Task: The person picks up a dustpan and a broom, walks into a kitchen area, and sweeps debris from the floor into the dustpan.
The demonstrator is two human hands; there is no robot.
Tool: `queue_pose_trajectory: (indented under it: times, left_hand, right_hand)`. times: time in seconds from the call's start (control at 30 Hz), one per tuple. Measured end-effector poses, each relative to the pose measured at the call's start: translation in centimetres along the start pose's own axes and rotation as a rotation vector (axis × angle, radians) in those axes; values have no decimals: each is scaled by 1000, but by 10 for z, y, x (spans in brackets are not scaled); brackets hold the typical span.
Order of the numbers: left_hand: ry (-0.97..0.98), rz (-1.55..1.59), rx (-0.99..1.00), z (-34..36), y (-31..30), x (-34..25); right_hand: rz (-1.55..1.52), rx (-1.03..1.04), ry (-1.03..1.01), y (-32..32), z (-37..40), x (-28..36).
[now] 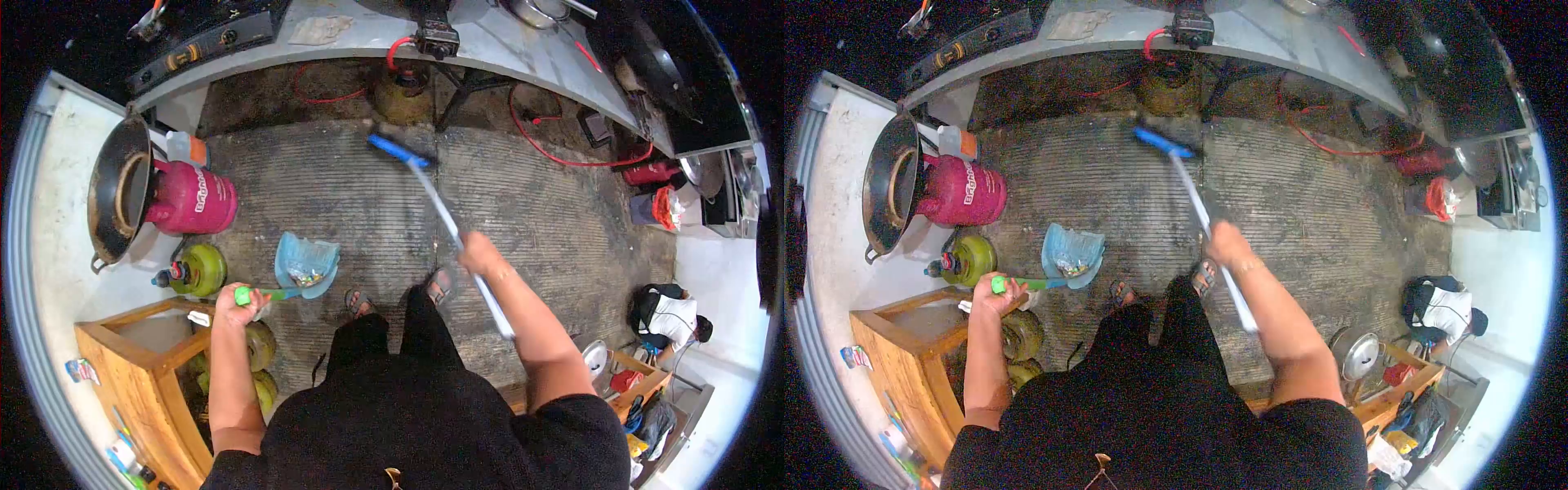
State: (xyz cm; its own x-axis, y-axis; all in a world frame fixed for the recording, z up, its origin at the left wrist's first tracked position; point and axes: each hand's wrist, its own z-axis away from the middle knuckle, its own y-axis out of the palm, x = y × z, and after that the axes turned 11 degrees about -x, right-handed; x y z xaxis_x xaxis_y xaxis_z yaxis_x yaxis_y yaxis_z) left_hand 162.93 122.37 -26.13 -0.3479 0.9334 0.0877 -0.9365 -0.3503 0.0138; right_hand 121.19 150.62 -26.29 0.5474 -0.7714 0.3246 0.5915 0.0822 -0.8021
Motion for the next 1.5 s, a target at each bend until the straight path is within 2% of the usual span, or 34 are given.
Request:
queue_pose_trajectory:
  times: [0.07,0.13,0.17,0.2,0.27,0.33,0.37,0.43,0.5,0.57,0.6,0.67,0.7,0.77,0.8,0.9,0.97,1.0,1.03,1.07,1.1,1.13,1.2,1.23,1.3,1.33,1.37,1.4,1.43,1.47,1.5]
  left_hand:
    - [2,13,-8,0,3,4]
    - [-42,29,16,-4,2,5]
    - [-36,32,8,-3,3,7]
    - [8,28,3,-1,5,8]
    - [54,21,-7,4,5,8]
    - [-35,81,5,2,3,4]
    - [-36,78,16,2,2,4]
    - [29,83,-24,1,2,7]
    - [85,33,-26,13,9,20]
    - [40,38,-9,14,13,26]
    - [63,6,-1,19,21,38]
    - [107,-5,10,24,32,56]
    - [106,-20,9,27,41,62]
    - [-10,20,-55,32,55,75]
    - [23,4,-41,29,61,80]
    - [50,-121,-31,18,95,90]
    - [42,-161,-13,11,129,98]
    - [71,-244,6,14,155,110]
    - [99,-326,22,14,177,118]
    - [101,-334,12,6,195,119]
    - [63,-410,80,-5,213,119]
    - [24,-485,150,-13,232,118]
    - [50,-536,136,-21,273,127]
    - [73,-579,127,-25,294,134]
    - [42,-596,108,-34,333,146]
    - [9,-607,93,-36,348,150]
    - [12,-613,90,-41,363,153]
    - [47,-687,115,-45,376,156]
    - [79,-759,140,-50,388,157]
    - [37,-718,139,-57,401,151]
    - [37,-720,140,-57,414,156]
  right_hand:
    - [-7,-142,18,37,-70,-4]
    - [-7,-52,59,27,-83,44]
    - [-11,-83,22,51,-96,53]
    - [50,12,-107,62,-92,63]
    - [205,13,-467,105,-66,66]
    - [129,250,-341,73,-18,69]
    - [77,396,-466,41,2,63]
    - [-120,652,-543,40,25,25]
    - [-249,686,-394,12,68,-4]
    - [-406,644,-230,-25,94,-38]
    - [-420,622,-212,-28,101,-67]
    - [-333,307,-216,-24,107,-118]
    - [-348,385,43,-68,113,-114]
    - [-445,217,194,-59,111,-181]
    - [-545,222,322,-63,111,-212]
    - [-900,26,852,-107,120,-247]
    - [-896,-137,837,-91,112,-324]
    - [-773,-136,774,-87,101,-362]
    - [-644,-252,834,-82,88,-394]
    - [-514,-210,526,-42,65,-485]
    - [-516,-288,517,-58,56,-482]
    - [-407,-206,798,-85,35,-461]
    - [150,-61,437,-78,-19,-486]
    - [143,-62,442,-79,-40,-475]
    - [-78,-356,772,-78,-86,-430]
    - [264,-77,375,-40,-133,-458]
    - [-43,-302,663,-76,-117,-370]
    - [194,-161,436,-65,-131,-343]
    - [122,-127,403,-62,-136,-307]
    - [38,-206,419,-34,-141,-294]
    - [-6,-227,430,-46,-127,-252]
